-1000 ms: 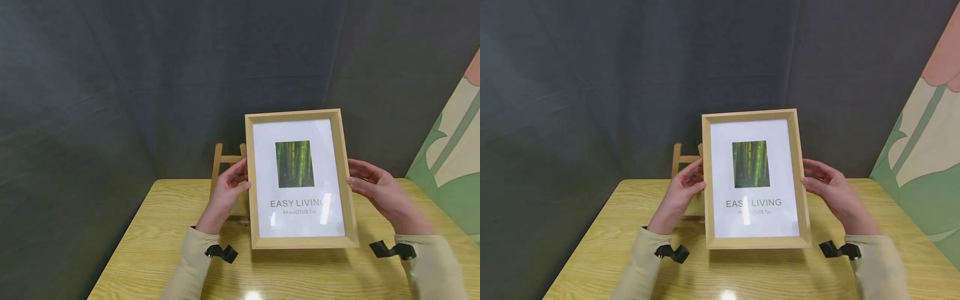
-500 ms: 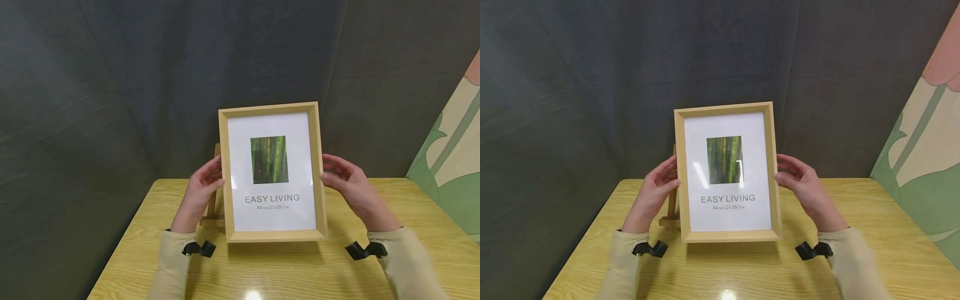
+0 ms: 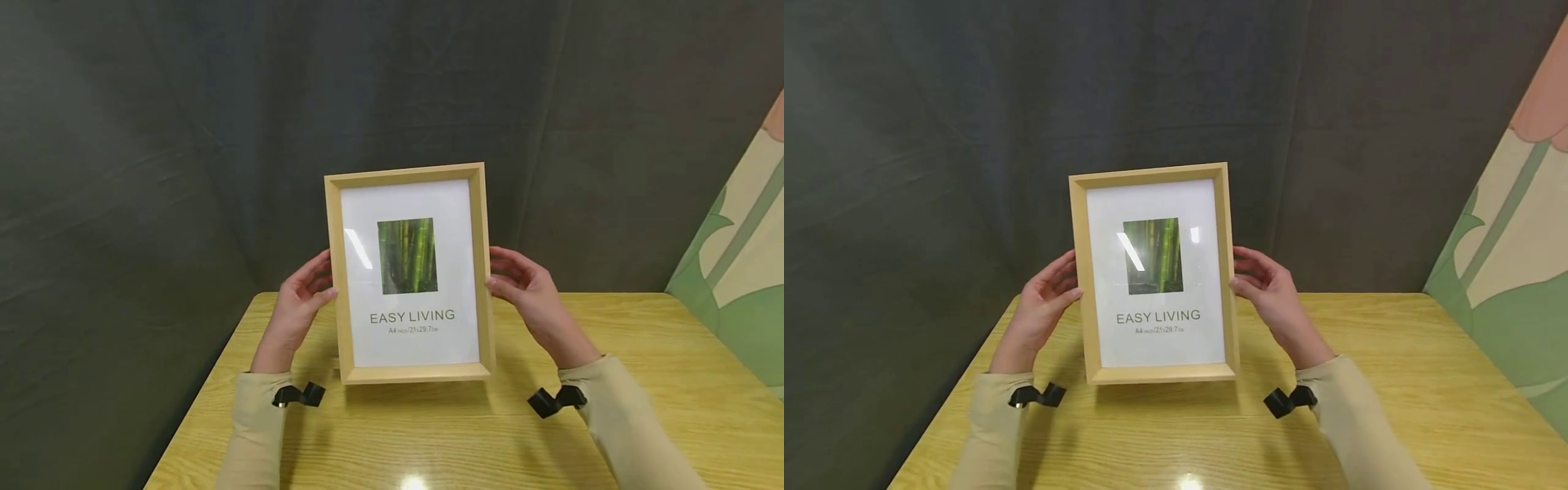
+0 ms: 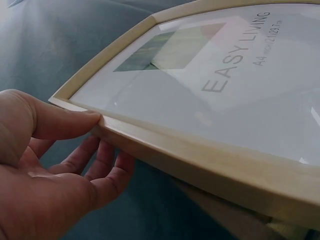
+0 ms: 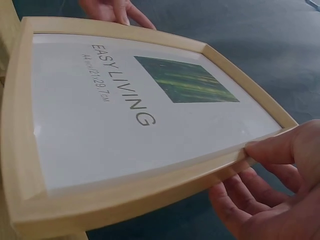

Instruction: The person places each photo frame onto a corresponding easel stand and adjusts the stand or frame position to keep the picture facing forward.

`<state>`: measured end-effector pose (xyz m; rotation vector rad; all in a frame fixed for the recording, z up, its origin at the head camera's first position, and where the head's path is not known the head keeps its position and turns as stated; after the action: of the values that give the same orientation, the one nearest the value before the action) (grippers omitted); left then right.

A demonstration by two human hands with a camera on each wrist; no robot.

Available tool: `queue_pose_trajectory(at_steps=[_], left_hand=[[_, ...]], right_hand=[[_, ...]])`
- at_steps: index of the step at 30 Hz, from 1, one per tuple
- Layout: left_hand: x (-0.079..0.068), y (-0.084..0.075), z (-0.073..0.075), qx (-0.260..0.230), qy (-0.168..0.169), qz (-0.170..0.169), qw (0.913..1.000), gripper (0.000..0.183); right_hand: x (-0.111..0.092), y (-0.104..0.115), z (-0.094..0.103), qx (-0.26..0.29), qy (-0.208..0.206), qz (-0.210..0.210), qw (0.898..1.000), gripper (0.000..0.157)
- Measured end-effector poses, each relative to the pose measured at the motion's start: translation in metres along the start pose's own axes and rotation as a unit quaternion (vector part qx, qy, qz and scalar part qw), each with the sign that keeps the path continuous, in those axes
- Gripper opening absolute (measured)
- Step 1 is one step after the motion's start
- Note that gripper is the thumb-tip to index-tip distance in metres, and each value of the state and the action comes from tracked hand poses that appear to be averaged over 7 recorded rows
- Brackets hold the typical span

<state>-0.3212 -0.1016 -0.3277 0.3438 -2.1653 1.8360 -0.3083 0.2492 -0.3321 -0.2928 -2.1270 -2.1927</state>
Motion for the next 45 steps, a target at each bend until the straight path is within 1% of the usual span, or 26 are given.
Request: queue_pose_trajectory(at_steps=[3,6,11,15,21,25,35,38,45], left_hand=[[0.000,0.000,0.003,0.001,-0.006,0.002,1.0000,0.060],[0.000,0.000,0.003,-0.005,-0.005,0.000,1.0000,0.060],[0.001,-0.001,0.001,-0.010,0.001,0.000,0.9999,0.059],[0.001,-0.001,-0.002,-0.016,-0.002,0.003,0.9999,0.059],[-0.001,-0.005,-0.004,0.000,-0.020,0.007,0.9998,0.059],[-0.001,-0.004,-0.004,0.014,-0.032,0.011,0.9993,0.059],[0.004,0.004,0.005,0.039,-0.032,0.012,0.9987,0.059],[0.004,0.005,0.006,0.043,-0.030,0.013,0.9985,0.059],[0.003,0.003,0.005,0.041,-0.029,0.015,0.9986,0.059]], right_hand=[[0.002,0.000,-0.001,-0.008,0.000,-0.009,1.000,0.055],[0.003,0.000,-0.002,-0.009,0.001,-0.020,1.000,0.055],[0.001,0.001,0.000,0.010,0.001,-0.033,0.999,0.054],[0.001,0.003,0.003,0.015,-0.002,-0.038,0.999,0.054],[0.004,0.001,0.005,0.018,-0.005,-0.046,0.999,0.053],[0.004,0.000,0.003,0.035,0.000,-0.056,0.998,0.053],[0.003,-0.012,-0.005,0.072,-0.002,-0.070,0.995,0.053],[0.002,-0.013,-0.007,0.069,-0.004,-0.072,0.995,0.053],[0.000,-0.008,-0.008,0.057,-0.005,-0.063,0.996,0.053]])
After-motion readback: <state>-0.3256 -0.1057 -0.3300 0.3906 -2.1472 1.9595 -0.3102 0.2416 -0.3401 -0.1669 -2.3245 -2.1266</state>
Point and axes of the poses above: each hand's wrist, its own x-axis towards the middle knuckle, its own z-axis out of the back of the hand, y = z × x, the point moved 7 cm from there along x, towards the middle knuckle, and after that the axes turned 11 degrees about -y, right-handed, at the moved point
